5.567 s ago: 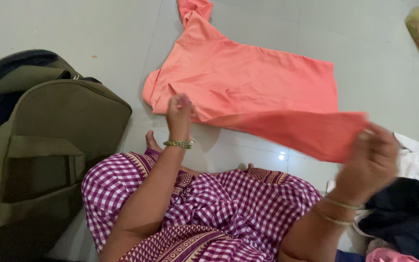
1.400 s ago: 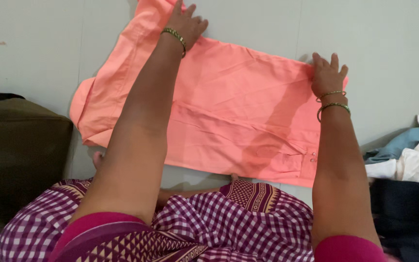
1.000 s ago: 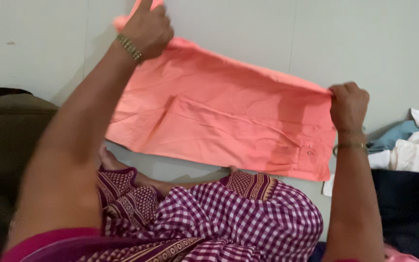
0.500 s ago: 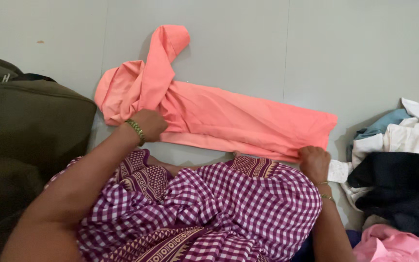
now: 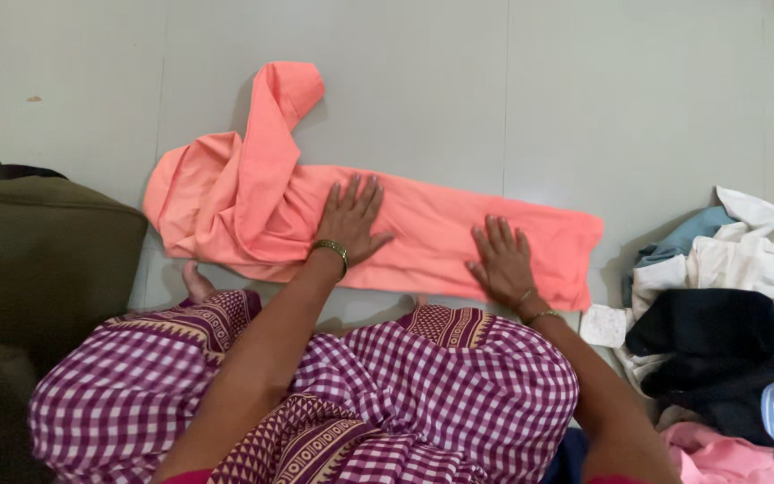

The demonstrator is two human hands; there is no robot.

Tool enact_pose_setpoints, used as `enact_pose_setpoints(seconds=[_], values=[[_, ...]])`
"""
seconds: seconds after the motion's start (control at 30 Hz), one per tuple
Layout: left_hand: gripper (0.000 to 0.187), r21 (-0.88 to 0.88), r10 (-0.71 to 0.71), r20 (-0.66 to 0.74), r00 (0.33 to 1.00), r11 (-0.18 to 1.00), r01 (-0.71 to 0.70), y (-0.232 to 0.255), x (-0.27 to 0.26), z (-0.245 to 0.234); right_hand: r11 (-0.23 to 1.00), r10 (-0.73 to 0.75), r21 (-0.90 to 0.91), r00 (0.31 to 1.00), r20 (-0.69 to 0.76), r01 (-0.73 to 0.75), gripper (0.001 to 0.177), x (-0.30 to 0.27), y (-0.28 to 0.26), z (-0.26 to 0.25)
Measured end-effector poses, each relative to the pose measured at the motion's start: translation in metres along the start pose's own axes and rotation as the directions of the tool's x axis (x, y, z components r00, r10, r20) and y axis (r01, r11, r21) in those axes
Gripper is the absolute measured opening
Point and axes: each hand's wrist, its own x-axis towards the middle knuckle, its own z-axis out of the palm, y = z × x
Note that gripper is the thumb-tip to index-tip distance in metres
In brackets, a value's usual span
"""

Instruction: The person folds a peach-colored shirt on the floor by hand and then places it into an olive green backpack.

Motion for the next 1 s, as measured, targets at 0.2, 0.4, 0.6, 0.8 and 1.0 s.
enact_pose_setpoints(seconds=[0.2,0.4,0.6,0.8,1.0], values=[[0.098,-0.006,0.006,-0.216,0.976,1.0,-0.008,-0.016,0.032,-0.013,0.997,-0.055,0.056,0.997,-0.05,0.058,0.074,0.056,0.055,-0.005],[0.101,-0.013,-0.126,-0.223,0.967,0.992,0.126,-0.057,-0.002,-0.006,0.977,0.205,0.051,0.979,0.002,-0.205,0.075,0.039,0.097,-0.011],[0.091,-0.078,-0.228,-0.358,0.905,0.974,0.214,-0.04,0.016,0.019,0.915,0.366,0.24,0.917,-0.16,-0.324,0.073,0.102,0.035,-0.009],[0.072,0.143,-0.134,-0.251,0.959,0.974,0.174,0.027,0.037,0.046,0.927,-0.133,0.353,0.991,-0.015,0.13,0.075,0.143,-0.098,-0.009],[0.074,-0.048,-0.212,-0.235,0.949,0.977,0.206,0.028,0.023,0.025,0.994,0.108,0.035,0.992,-0.064,-0.106,0.08,0.118,0.003,-0.007]])
